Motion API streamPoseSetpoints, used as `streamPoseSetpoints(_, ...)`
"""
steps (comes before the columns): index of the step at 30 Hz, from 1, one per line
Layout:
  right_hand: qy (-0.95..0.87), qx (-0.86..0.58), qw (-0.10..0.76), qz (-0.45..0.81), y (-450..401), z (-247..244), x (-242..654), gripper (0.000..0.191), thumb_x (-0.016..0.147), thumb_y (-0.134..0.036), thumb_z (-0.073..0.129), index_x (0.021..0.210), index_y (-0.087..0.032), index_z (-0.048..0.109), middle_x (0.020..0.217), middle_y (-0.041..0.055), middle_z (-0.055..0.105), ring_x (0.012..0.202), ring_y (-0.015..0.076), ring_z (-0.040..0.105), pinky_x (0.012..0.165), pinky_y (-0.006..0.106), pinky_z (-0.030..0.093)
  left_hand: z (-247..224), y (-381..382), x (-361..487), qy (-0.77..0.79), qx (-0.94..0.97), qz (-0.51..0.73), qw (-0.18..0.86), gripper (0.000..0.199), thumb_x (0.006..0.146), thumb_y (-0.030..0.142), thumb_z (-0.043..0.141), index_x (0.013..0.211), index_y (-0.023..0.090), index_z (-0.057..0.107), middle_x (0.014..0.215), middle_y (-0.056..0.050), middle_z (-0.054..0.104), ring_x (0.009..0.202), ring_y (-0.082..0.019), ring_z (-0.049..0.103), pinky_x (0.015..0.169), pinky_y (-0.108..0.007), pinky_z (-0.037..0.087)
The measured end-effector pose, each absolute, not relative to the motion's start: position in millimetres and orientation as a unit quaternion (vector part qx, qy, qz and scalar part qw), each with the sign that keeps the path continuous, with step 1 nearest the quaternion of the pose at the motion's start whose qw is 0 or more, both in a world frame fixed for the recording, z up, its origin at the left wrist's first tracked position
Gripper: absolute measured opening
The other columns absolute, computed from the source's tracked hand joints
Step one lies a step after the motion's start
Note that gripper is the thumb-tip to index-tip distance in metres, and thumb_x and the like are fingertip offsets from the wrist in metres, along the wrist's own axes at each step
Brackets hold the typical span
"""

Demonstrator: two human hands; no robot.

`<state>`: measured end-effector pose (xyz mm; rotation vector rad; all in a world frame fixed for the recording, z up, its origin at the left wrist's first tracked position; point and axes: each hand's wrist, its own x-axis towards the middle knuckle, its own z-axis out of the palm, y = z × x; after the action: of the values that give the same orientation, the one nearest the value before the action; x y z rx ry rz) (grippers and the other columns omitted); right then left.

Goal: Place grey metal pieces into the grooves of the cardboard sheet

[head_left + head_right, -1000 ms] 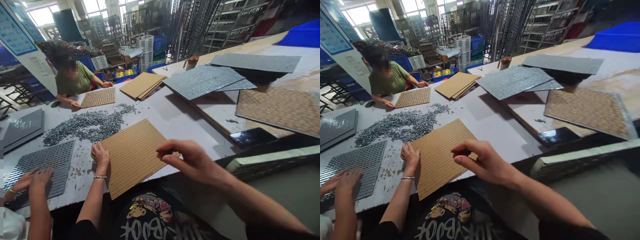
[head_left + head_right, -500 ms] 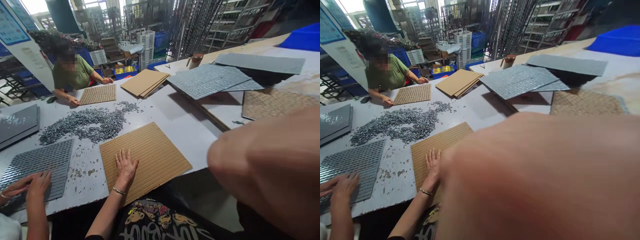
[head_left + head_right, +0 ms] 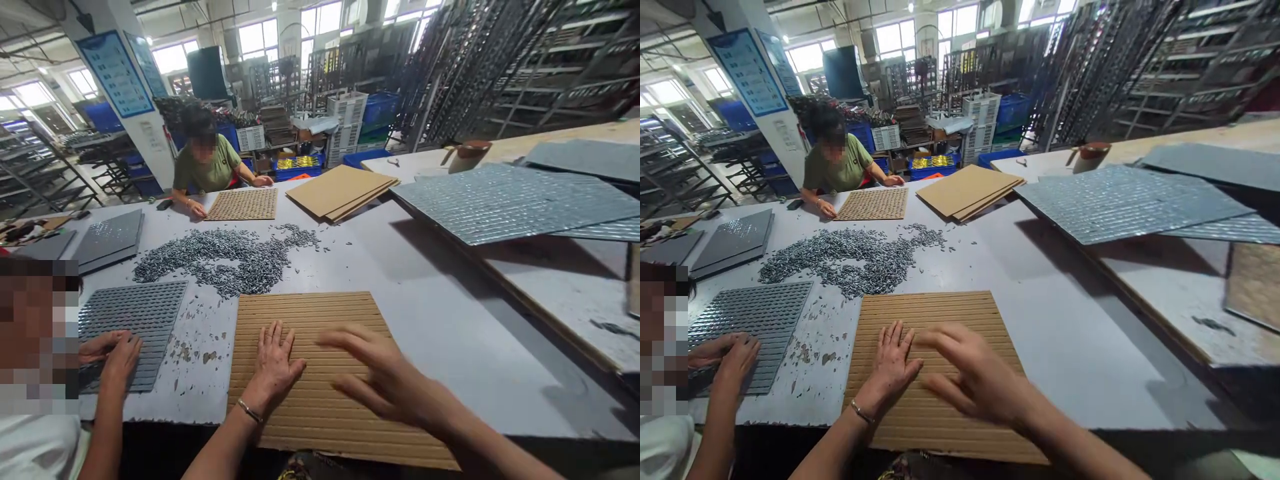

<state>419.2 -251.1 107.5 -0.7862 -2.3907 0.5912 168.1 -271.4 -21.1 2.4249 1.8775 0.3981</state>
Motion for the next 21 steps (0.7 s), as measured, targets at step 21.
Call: streamPoseSetpoints(21,-0.896,-0.432,0.075,0.075,-116,-22,368,0.073,0.090,-0.067,0.030,0.147,-0.023,0.036,0.155,0.0090,0.028,0.142,0.0346,0.020,0.112,0.055,0.015,-11,-159,167,0.636,0.765,0.100,0.024,0.066,0.085,0.060,0.045,0.141,0.023,0.044,0.152,-0.013,0.034,0.140,-0.031,0.023,0.115,-0.054,0.010)
